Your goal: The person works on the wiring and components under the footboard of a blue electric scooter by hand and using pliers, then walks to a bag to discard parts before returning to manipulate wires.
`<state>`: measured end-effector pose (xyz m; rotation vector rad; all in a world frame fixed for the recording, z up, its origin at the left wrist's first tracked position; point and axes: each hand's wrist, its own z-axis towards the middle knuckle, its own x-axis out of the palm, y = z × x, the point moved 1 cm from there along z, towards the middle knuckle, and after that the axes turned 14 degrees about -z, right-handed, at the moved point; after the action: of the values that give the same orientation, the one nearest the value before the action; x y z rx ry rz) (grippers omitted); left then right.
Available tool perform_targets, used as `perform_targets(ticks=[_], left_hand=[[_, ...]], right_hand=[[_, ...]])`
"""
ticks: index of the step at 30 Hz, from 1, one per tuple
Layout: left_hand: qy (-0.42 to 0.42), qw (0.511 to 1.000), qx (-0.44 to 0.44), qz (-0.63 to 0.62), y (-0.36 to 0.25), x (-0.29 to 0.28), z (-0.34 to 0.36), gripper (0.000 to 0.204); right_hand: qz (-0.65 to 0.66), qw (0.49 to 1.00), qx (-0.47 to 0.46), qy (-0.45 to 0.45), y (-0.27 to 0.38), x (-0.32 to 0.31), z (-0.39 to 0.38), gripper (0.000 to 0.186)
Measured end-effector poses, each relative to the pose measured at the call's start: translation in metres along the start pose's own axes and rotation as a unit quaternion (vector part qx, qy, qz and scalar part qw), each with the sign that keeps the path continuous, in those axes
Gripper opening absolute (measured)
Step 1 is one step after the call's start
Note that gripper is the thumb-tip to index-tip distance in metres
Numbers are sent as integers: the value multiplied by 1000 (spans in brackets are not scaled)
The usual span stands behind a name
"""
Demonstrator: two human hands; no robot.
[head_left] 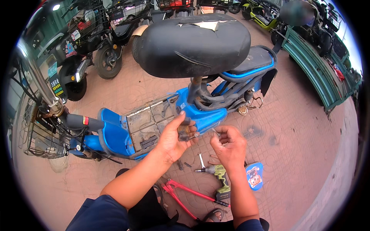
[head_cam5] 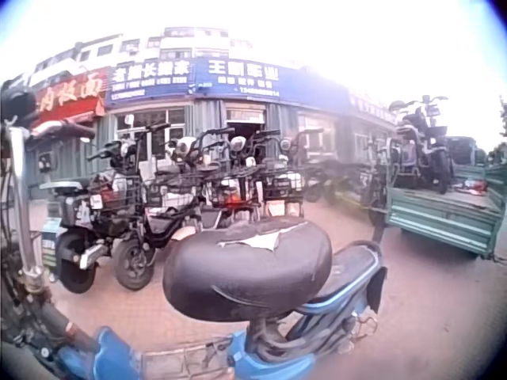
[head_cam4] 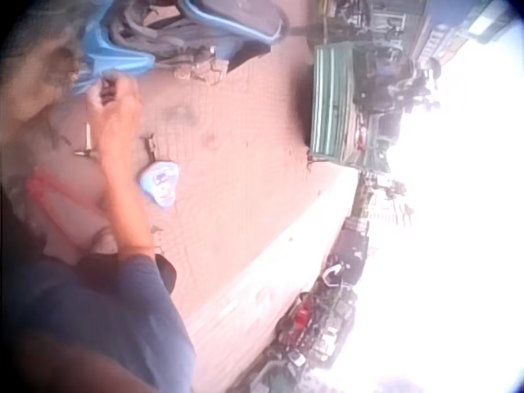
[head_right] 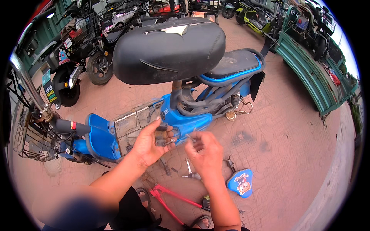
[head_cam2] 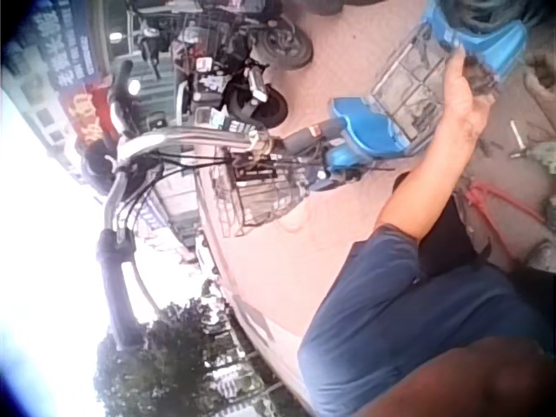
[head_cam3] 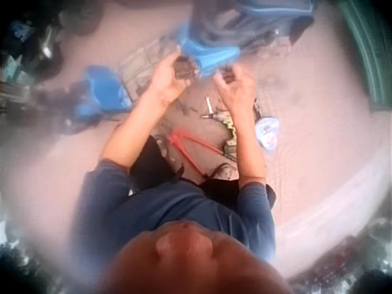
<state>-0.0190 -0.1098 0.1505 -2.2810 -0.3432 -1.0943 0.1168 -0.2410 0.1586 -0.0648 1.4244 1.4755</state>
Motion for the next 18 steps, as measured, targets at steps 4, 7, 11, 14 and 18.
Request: perform_targets(ticks=[4, 7, 11, 14, 18], left_hand=[[39, 995, -86, -36, 32, 7, 8, 47], [25, 990, -137, -38, 41, 8, 3, 52], [30, 980, -185, -58, 52, 11, -6, 56], [48, 962, -262, -59, 64, 1, -9, 55], [46, 972, -202, -116, 47, 20, -22, 48]], right_hand=[[-108, 972, -208, 0, 26, -22, -4, 28], [-43, 987, -123, -98, -8, -36, 9, 28], [-181, 968, 125, -118, -166, -41, 20, 34], [-304, 920, 246, 9, -311, 3, -47, 44], [-339, 899, 262, 89, -349, 48, -118, 57]])
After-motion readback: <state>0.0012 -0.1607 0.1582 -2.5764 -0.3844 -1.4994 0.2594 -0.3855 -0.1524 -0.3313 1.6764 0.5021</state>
